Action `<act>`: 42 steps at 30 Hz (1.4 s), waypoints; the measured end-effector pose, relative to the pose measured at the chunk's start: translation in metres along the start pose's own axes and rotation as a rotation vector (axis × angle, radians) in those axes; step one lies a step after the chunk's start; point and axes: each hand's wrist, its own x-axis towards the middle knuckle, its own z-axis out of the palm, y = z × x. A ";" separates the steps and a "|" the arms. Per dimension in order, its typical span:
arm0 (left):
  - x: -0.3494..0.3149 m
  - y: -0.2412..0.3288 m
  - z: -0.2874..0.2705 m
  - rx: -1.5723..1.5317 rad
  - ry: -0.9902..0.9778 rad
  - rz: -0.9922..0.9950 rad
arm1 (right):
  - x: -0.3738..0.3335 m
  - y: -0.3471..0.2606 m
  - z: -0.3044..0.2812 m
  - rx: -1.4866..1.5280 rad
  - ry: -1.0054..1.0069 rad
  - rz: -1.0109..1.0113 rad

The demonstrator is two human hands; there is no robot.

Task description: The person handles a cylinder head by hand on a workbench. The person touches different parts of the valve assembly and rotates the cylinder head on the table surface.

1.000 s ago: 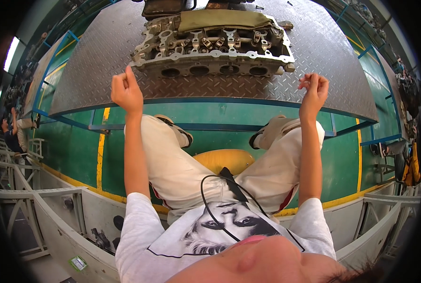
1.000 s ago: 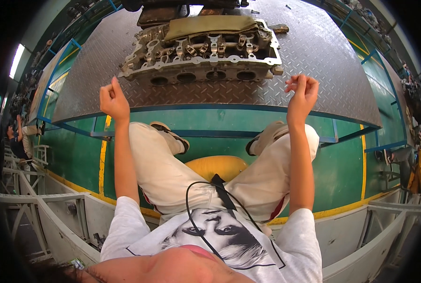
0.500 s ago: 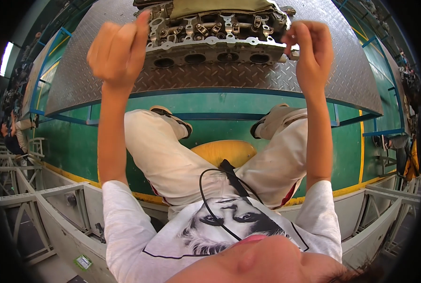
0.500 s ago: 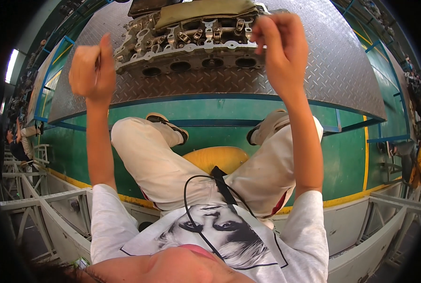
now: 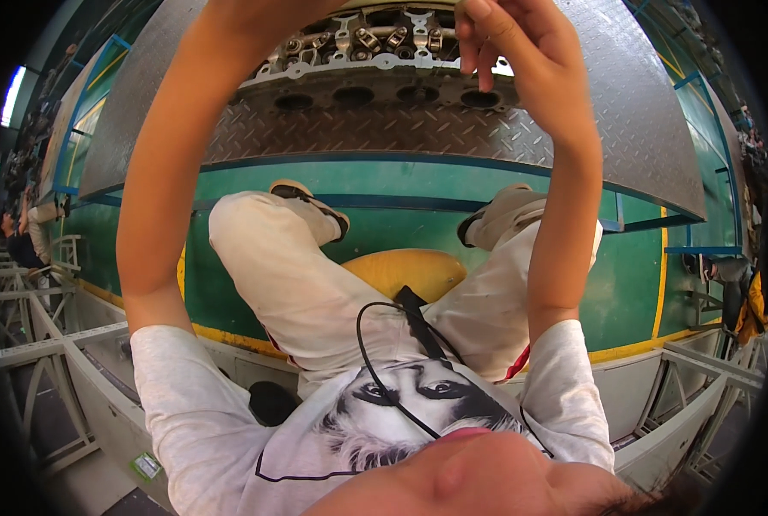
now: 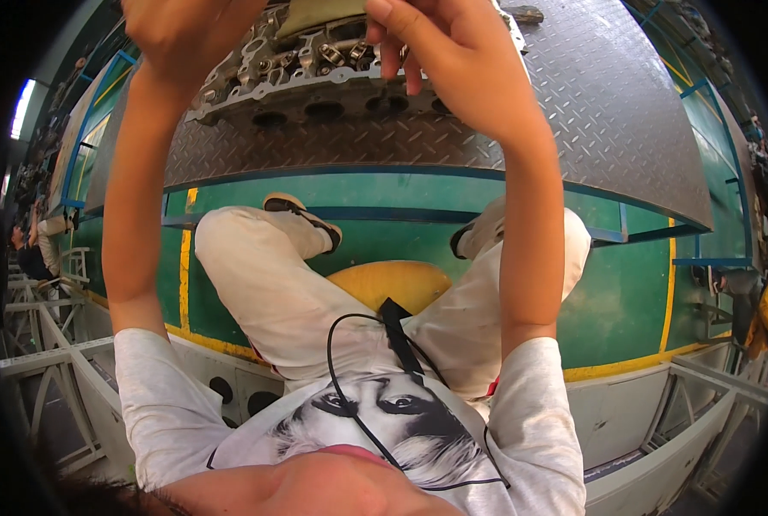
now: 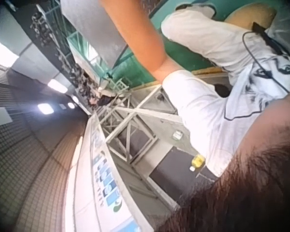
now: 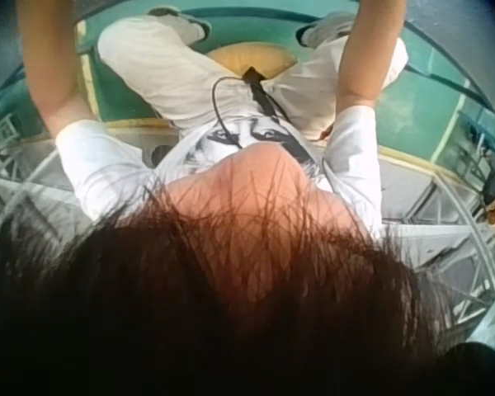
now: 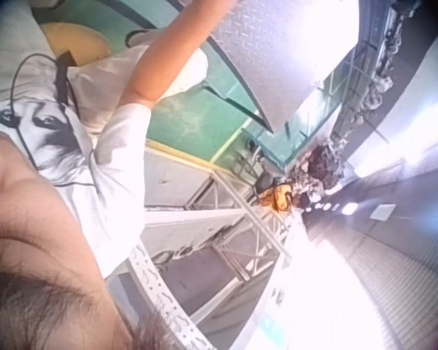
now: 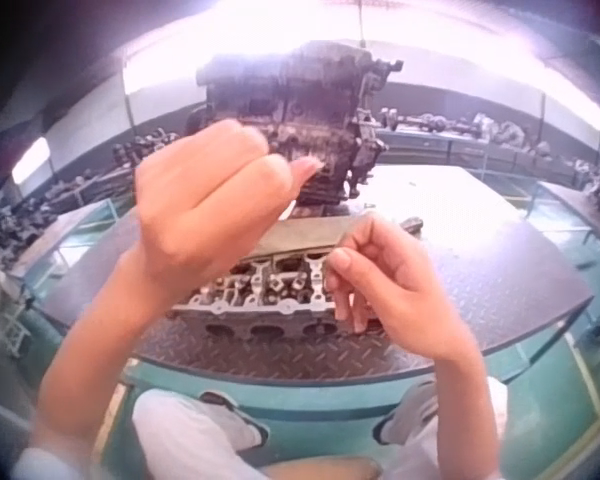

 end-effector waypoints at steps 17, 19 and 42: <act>-0.036 0.032 -0.040 0.087 -0.012 -0.418 | -0.023 0.055 -0.055 0.162 0.331 -0.132; -0.038 0.054 -0.075 0.179 -0.112 -0.765 | -0.029 0.050 -0.053 0.119 0.261 -0.100; 0.023 0.082 -0.218 0.159 -0.267 -0.855 | -0.079 0.003 0.068 -0.038 -0.573 -0.114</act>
